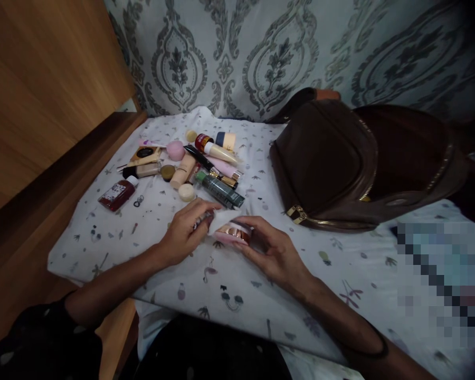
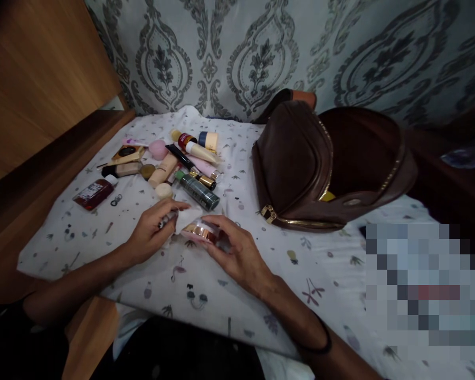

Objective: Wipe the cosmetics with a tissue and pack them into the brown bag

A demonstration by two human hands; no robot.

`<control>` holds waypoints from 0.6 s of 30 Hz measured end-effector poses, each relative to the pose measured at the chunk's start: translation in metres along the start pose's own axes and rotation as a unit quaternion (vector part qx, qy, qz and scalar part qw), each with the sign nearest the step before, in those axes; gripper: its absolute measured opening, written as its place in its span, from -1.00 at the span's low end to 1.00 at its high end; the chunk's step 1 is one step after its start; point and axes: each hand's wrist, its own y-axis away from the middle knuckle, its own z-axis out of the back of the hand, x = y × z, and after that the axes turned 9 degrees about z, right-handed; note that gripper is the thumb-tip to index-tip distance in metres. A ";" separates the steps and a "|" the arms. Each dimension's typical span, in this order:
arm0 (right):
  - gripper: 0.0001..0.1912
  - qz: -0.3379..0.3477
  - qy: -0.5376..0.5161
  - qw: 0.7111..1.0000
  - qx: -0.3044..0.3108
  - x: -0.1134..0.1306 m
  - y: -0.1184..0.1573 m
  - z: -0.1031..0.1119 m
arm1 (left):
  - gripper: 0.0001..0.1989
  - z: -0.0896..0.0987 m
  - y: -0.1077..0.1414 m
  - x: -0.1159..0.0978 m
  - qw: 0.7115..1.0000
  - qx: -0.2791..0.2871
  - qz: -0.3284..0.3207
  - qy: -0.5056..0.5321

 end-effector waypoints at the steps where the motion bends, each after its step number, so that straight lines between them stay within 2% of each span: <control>1: -0.65 0.003 0.001 1.000 0.002 0.000 0.000 0.001 | -0.64 -0.001 0.000 0.000 1.000 -0.010 -0.007 -0.009; 4: -0.65 0.003 0.002 1.000 0.011 0.001 -0.001 0.002 | -0.55 -0.003 0.001 0.000 0.998 -0.028 -0.052 -0.025; 7: -0.64 0.010 -0.005 1.000 0.010 0.000 -0.001 0.001 | -0.55 -0.002 0.001 -0.001 0.997 -0.007 -0.079 -0.022; 11: -0.63 0.012 -0.007 1.000 0.008 -0.002 0.000 0.000 | -0.63 0.002 0.001 -0.002 0.998 0.019 -0.064 -0.003; 15: -0.63 0.001 -0.010 1.000 0.006 -0.001 0.000 0.002 | -0.57 0.011 0.001 -0.002 0.994 0.092 -0.041 -0.034; 16: -0.63 -0.003 -0.012 1.000 0.006 0.000 0.000 0.003 | -0.56 0.013 0.001 -0.002 0.993 0.098 -0.038 -0.045; 18: -0.61 -0.012 -0.015 1.000 0.003 0.003 -0.001 0.004 | -0.59 0.016 0.000 -0.002 0.994 0.074 -0.042 -0.062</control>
